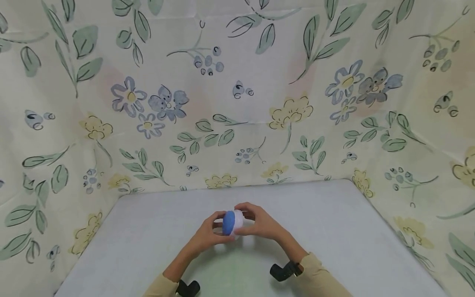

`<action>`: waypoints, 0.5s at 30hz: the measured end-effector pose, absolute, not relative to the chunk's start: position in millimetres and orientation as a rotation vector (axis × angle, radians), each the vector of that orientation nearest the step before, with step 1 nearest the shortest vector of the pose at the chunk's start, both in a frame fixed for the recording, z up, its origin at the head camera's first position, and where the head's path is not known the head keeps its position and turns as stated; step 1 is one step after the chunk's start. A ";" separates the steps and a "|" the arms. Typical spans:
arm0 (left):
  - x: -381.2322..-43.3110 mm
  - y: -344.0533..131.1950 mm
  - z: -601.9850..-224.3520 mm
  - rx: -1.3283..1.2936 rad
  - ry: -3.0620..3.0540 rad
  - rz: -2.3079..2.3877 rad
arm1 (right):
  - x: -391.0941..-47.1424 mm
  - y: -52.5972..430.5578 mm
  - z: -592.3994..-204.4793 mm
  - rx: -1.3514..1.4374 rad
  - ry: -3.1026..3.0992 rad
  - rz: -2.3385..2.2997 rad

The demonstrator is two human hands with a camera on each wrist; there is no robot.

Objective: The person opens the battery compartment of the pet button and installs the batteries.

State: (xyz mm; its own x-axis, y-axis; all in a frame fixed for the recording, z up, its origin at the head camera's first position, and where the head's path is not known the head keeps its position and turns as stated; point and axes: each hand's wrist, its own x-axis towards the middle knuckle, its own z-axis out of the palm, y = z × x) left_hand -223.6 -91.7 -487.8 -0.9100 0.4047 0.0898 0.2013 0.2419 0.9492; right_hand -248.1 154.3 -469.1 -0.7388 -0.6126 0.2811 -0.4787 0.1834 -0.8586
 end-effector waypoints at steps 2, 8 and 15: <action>-224.8 -92.5 -487.6 0.592 2.332 1.744 | -247.6 155.6 -472.1 -1.074 2.317 -1.595; -228.2 -95.1 -489.5 0.686 2.341 1.747 | -246.6 159.8 -482.1 -1.102 2.324 -1.560; -232.6 -98.4 -495.1 0.686 2.282 1.783 | -247.0 167.1 -496.2 -0.984 2.406 -1.494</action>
State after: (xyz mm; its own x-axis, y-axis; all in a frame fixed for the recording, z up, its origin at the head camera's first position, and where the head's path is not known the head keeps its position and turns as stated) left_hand -232.6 -98.4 -495.1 -0.8809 0.4494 0.1484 0.2527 0.1815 0.9504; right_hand -247.0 167.1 -496.2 -0.7754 -0.5952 0.2108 -0.4531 0.2919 -0.8423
